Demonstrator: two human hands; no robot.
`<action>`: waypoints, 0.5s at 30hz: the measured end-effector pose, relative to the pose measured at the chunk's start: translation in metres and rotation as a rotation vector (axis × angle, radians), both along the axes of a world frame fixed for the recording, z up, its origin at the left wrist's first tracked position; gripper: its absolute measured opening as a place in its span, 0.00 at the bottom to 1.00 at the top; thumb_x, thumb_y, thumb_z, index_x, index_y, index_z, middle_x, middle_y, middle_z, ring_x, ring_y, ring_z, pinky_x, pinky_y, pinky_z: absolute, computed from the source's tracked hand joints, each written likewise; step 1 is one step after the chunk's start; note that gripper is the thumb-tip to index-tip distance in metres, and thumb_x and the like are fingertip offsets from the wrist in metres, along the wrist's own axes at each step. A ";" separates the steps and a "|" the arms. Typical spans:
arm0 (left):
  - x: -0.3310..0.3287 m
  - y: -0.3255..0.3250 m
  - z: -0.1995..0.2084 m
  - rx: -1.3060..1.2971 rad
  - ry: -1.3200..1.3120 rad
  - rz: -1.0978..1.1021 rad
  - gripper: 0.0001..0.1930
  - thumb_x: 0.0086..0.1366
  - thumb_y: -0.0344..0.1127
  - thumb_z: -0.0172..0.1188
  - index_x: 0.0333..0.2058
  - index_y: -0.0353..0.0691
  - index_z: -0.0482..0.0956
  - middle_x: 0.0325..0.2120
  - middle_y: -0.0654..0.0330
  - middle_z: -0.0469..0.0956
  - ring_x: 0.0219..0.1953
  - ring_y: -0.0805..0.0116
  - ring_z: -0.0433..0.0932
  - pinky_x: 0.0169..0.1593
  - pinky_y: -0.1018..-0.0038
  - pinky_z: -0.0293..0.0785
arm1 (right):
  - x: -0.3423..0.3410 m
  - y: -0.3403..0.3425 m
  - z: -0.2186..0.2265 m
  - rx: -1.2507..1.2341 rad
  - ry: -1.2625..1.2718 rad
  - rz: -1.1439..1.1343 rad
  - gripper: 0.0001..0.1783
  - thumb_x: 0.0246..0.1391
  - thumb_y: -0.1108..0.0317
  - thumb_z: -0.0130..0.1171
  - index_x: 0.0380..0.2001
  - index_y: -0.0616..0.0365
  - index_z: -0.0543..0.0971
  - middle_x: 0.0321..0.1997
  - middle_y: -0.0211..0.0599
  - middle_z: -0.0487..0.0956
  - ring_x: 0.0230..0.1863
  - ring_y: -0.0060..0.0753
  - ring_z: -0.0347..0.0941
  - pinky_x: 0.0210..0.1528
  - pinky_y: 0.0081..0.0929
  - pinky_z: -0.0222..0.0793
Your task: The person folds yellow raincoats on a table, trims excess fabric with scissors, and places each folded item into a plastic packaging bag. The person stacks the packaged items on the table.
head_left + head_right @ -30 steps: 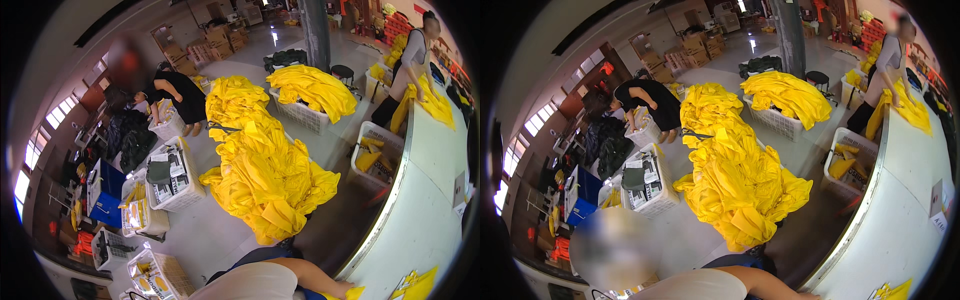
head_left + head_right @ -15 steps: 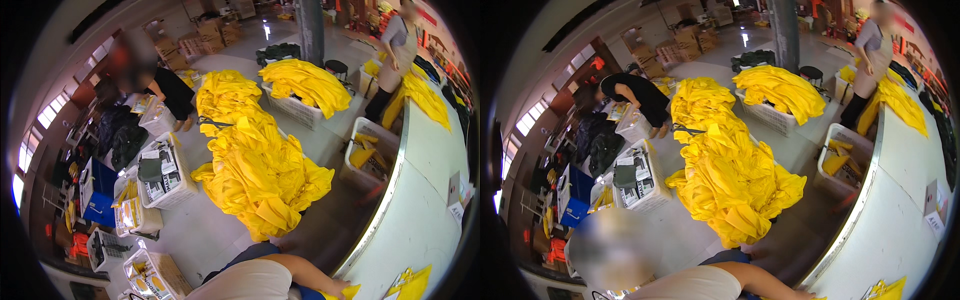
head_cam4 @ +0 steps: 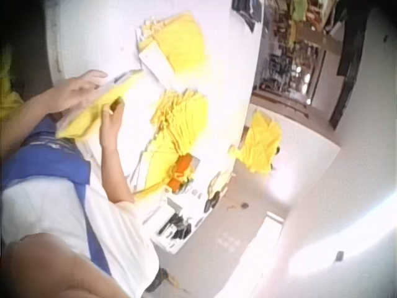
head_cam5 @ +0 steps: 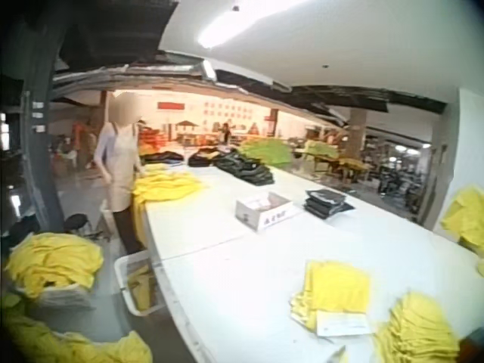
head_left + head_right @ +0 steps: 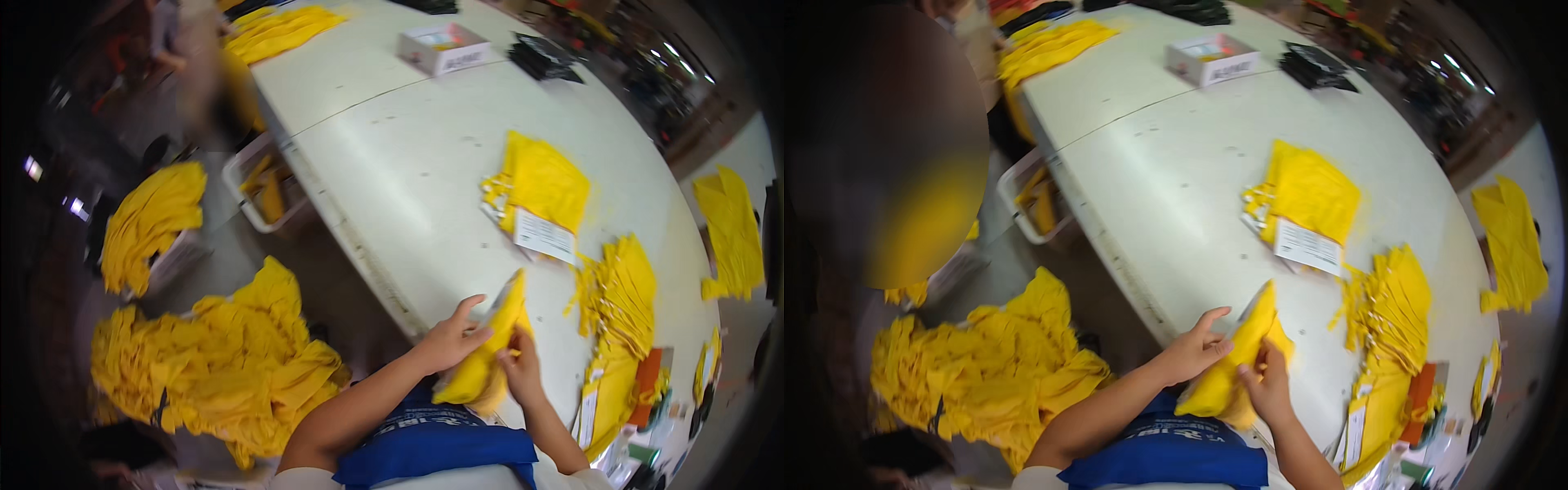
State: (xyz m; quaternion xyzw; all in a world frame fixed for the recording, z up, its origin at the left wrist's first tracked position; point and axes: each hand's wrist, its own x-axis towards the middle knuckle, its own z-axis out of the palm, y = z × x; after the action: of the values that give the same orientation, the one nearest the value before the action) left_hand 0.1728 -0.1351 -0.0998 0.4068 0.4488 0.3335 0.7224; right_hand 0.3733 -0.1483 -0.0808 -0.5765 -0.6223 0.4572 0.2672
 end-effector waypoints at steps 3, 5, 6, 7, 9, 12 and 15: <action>0.003 -0.009 0.081 0.661 -0.153 -0.202 0.31 0.67 0.43 0.54 0.63 0.38 0.54 0.57 0.47 0.66 0.56 0.61 0.69 0.58 0.67 0.65 | -0.008 -0.012 0.082 -0.015 0.826 -0.250 0.47 0.46 0.40 0.63 0.58 0.61 0.59 0.54 0.42 0.69 0.55 0.33 0.67 0.58 0.33 0.63; 0.015 -0.019 0.116 0.753 -0.200 -0.314 0.27 0.67 0.41 0.53 0.60 0.35 0.58 0.54 0.48 0.69 0.55 0.62 0.70 0.58 0.68 0.65 | -0.005 -0.016 0.099 0.012 0.820 -0.300 0.48 0.43 0.43 0.67 0.58 0.61 0.59 0.53 0.42 0.71 0.55 0.35 0.69 0.57 0.35 0.65; 0.022 -0.025 0.124 0.794 -0.224 -0.371 0.26 0.68 0.40 0.52 0.59 0.34 0.60 0.53 0.49 0.71 0.55 0.62 0.70 0.58 0.68 0.65 | 0.009 -0.021 0.089 -0.129 0.808 -0.385 0.46 0.41 0.48 0.70 0.57 0.60 0.60 0.51 0.40 0.73 0.54 0.37 0.70 0.56 0.35 0.66; 0.022 -0.026 0.121 0.676 -0.245 -0.351 0.25 0.68 0.39 0.52 0.58 0.33 0.61 0.53 0.50 0.71 0.55 0.61 0.70 0.58 0.68 0.65 | 0.015 -0.018 0.072 -0.149 0.898 -0.334 0.43 0.41 0.52 0.71 0.56 0.59 0.63 0.50 0.39 0.75 0.52 0.36 0.72 0.54 0.34 0.69; -0.003 -0.024 0.098 0.534 -0.205 -0.240 0.23 0.67 0.37 0.53 0.57 0.33 0.63 0.53 0.50 0.70 0.57 0.59 0.68 0.58 0.66 0.65 | 0.008 -0.013 0.058 -0.014 0.980 -0.407 0.38 0.44 0.54 0.68 0.55 0.60 0.65 0.51 0.40 0.74 0.50 0.36 0.73 0.51 0.32 0.72; -0.064 -0.013 0.045 0.697 0.352 0.165 0.24 0.64 0.35 0.55 0.57 0.35 0.64 0.55 0.47 0.68 0.59 0.52 0.64 0.59 0.62 0.62 | 0.024 0.001 0.013 -0.215 0.923 -0.498 0.26 0.57 0.57 0.56 0.54 0.61 0.67 0.49 0.38 0.75 0.46 0.34 0.75 0.49 0.29 0.72; -0.078 -0.002 -0.022 0.595 0.937 0.221 0.30 0.61 0.38 0.56 0.61 0.40 0.60 0.59 0.41 0.60 0.63 0.46 0.58 0.63 0.57 0.54 | 0.053 0.013 -0.055 -0.424 0.743 -0.546 0.26 0.58 0.58 0.55 0.54 0.62 0.67 0.49 0.43 0.75 0.48 0.37 0.73 0.51 0.31 0.70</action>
State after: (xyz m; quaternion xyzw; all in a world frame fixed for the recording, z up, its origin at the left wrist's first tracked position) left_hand 0.0951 -0.1373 -0.1222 0.6482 0.6481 0.3029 0.2609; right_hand 0.4268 -0.1357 -0.1356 -0.5583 -0.2054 0.6610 0.4574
